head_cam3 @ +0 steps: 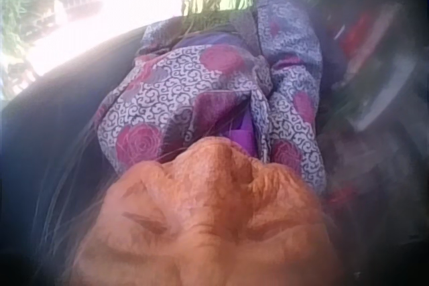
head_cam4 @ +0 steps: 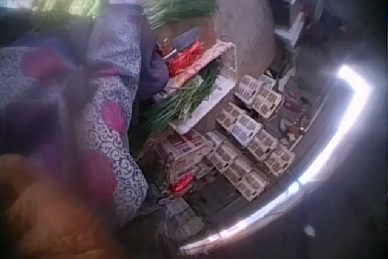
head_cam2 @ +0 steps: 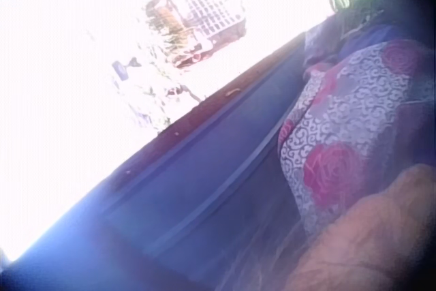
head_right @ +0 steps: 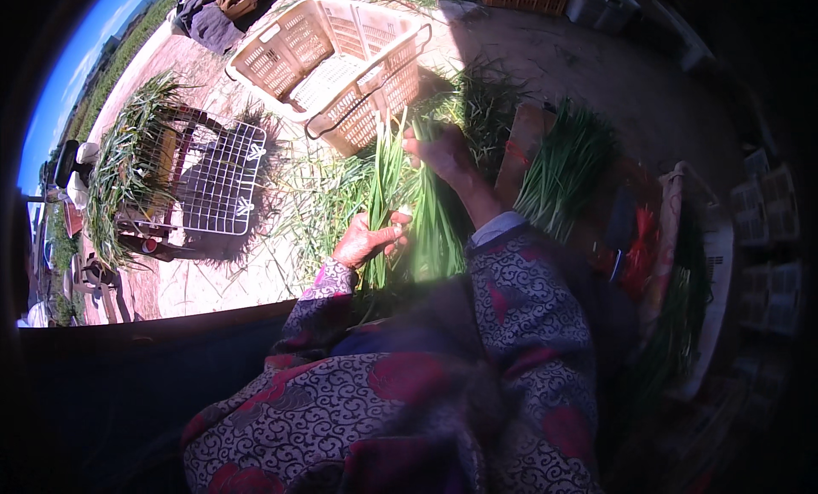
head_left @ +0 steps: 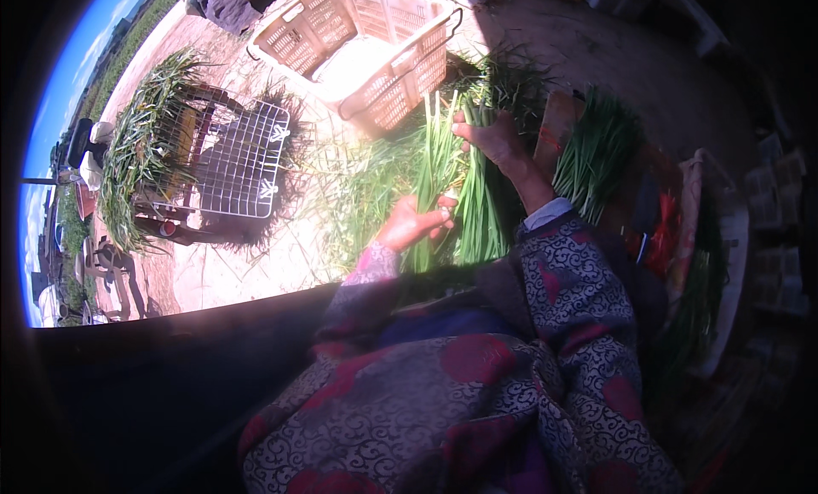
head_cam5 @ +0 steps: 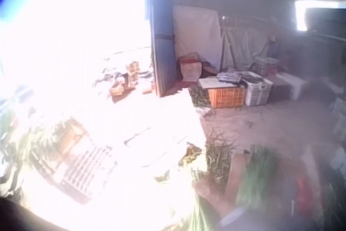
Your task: The person bundles bunches of chives by hand, securing them with a thin strip and placing the finished bundles into a plastic crate.
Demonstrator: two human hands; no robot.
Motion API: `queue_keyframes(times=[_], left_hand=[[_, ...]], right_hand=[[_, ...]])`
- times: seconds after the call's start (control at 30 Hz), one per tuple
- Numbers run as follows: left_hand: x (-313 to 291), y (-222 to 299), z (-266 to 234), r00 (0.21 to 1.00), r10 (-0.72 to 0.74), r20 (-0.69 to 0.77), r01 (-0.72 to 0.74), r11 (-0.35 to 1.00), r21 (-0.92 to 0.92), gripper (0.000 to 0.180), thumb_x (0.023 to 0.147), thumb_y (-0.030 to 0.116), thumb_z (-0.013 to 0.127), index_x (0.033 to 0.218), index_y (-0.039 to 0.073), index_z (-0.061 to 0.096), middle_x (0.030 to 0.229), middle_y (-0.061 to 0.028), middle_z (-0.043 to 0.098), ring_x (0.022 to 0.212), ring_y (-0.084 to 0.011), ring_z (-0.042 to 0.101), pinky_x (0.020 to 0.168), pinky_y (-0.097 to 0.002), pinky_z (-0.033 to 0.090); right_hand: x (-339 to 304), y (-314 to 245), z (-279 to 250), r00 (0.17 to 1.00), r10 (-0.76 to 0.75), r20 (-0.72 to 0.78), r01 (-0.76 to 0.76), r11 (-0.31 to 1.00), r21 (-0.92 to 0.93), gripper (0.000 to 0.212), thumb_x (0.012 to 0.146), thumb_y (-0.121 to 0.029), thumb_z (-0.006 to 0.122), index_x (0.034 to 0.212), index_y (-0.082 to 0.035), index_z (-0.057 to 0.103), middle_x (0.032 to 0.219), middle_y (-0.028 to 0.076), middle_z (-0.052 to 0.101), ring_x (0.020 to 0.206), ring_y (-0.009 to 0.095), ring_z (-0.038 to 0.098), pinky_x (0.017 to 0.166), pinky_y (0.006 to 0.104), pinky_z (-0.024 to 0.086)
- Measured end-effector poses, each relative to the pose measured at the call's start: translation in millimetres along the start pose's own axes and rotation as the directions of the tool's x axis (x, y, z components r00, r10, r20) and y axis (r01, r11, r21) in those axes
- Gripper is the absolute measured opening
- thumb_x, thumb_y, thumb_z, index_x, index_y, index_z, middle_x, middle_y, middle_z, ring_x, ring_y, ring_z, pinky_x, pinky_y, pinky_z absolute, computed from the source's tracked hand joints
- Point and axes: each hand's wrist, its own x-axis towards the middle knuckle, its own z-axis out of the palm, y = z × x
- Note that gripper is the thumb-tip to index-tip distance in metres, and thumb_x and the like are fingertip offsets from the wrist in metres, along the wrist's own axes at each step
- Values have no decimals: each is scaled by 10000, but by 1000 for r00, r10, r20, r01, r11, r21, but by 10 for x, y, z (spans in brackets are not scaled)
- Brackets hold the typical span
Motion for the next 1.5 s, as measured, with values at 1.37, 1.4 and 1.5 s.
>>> queue_keyframes(times=[1.37,1.4,1.5], left_hand=[[111,-151,-748,865,34,-501,-249,895,-369,341,890,229,716,1120,-4,620,1036,-116,685,858,-227,676,616,-297,520],[44,-114,-842,853,48,-519,-270,893,-361,335,894,219,711,1104,-25,620,1020,-134,686,848,-235,677,629,-298,522],[5,-254,-1168,769,118,-628,-223,971,-90,243,918,177,681,1073,5,609,948,-131,710,899,-235,705,726,-338,532]], right_hand=[[25,-19,-382,995,-18,-94,28,994,110,214,793,-215,800,897,-47,717,799,4,683,684,101,615,604,293,482],[9,-57,-484,985,-19,-173,37,994,104,222,789,-218,803,900,-46,719,798,3,685,680,104,617,606,293,483],[38,-24,-538,970,-151,-191,142,988,-59,315,776,-287,805,930,-27,720,855,34,701,752,140,637,721,322,488]])
